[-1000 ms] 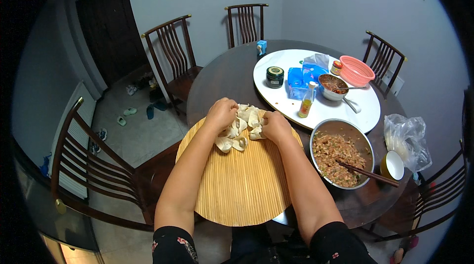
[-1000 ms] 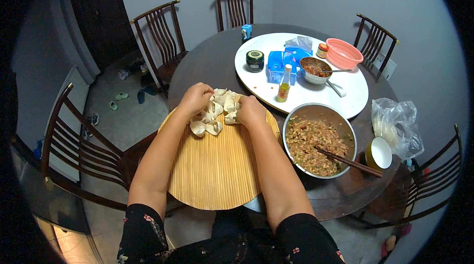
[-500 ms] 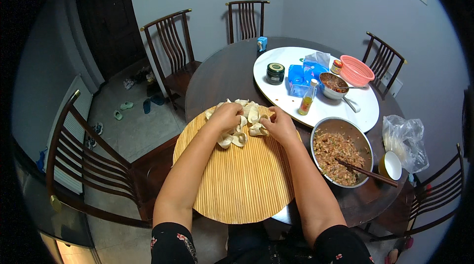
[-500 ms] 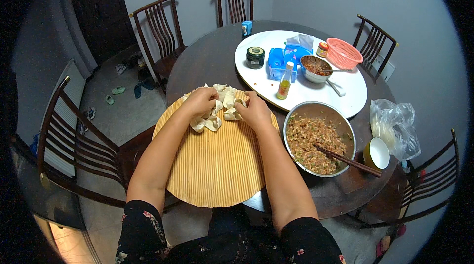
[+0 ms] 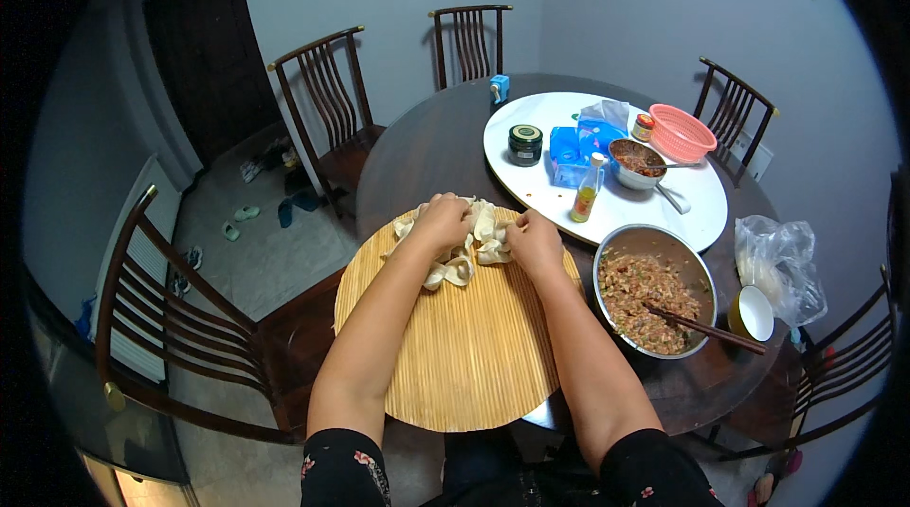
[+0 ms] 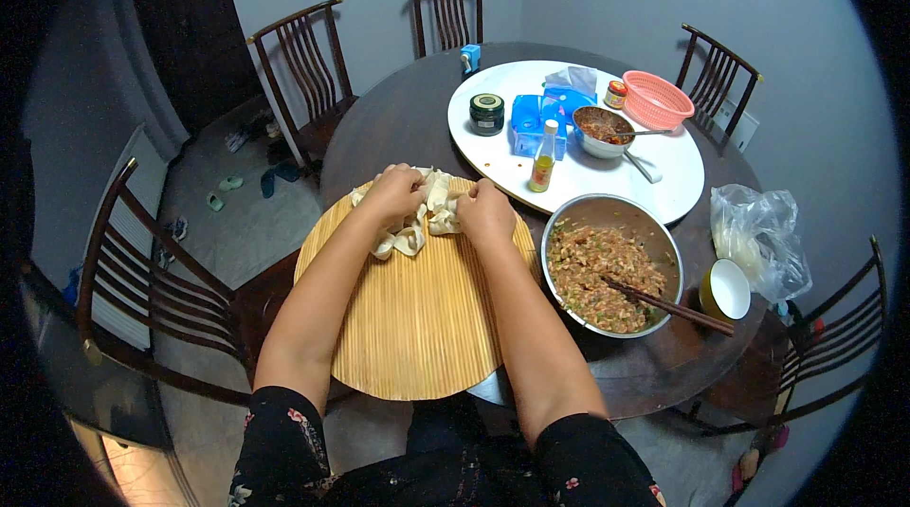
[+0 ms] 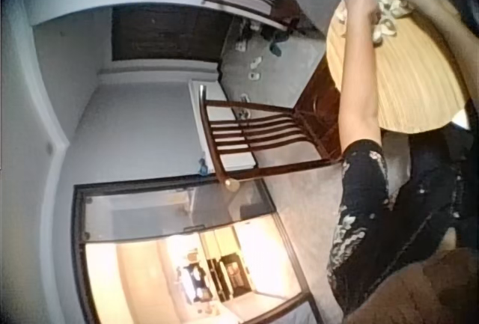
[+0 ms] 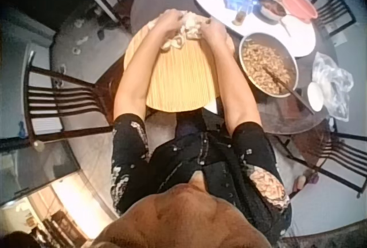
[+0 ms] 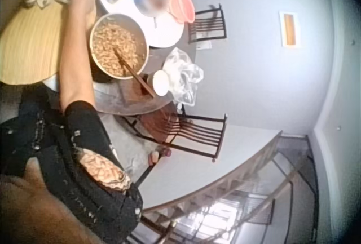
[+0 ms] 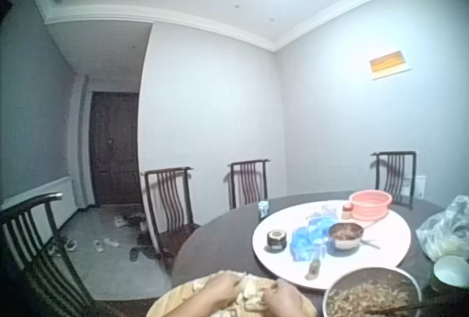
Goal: The person repeatedly places filling onto square dumpling wrappers, folds and seals them into dumplings, and arranges the finished dumplings on a round bamboo tray. The person uses chopsticks to transfer filling from a large metal bowl and handles the wrappers by hand.
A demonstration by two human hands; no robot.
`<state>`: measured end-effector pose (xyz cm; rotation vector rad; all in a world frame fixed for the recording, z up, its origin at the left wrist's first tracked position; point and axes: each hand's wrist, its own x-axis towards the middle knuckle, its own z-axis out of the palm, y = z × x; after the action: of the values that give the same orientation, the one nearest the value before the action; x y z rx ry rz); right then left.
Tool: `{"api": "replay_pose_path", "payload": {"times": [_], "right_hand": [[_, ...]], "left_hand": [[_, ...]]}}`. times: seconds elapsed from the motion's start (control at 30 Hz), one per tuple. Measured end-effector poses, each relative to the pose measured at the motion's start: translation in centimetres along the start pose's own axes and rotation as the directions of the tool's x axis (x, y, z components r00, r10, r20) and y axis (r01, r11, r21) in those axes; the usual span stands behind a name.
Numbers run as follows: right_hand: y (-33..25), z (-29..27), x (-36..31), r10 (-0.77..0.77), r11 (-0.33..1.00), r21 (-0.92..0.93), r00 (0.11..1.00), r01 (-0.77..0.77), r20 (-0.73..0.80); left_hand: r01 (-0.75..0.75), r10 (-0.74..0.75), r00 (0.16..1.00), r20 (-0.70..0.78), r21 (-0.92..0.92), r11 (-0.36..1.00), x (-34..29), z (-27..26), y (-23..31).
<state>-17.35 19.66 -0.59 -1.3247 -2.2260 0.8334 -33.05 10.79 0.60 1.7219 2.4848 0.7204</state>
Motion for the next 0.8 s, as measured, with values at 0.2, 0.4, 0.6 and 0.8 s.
{"api": "replay_pose_path", "payload": {"times": [0.2,0.4,0.6,0.8], "right_hand": [[0.0,-0.1,-1.3,-0.080,0.990,0.105,0.988,0.094,-0.130],[-2.5,-3.5,-8.7,-0.314,0.931,0.177,0.947,0.320,-0.063],[-0.8,-19.7,-20.7,-0.775,0.632,0.214,0.602,0.745,0.193],[14.6,-36.4,-20.3,-0.271,0.951,0.109,0.950,0.289,-0.155]], "left_hand": [[-0.061,0.065,0.995,-0.073,0.060,0.996,-0.4,0.0,0.0],[-0.109,0.085,0.971,-0.223,-0.098,0.989,0.9,2.4,-1.3],[-0.292,0.213,0.906,-0.365,-0.177,0.940,-1.8,-1.3,-1.3],[-0.333,0.189,0.892,-0.410,-0.316,0.888,-8.0,-5.3,7.2]]}}
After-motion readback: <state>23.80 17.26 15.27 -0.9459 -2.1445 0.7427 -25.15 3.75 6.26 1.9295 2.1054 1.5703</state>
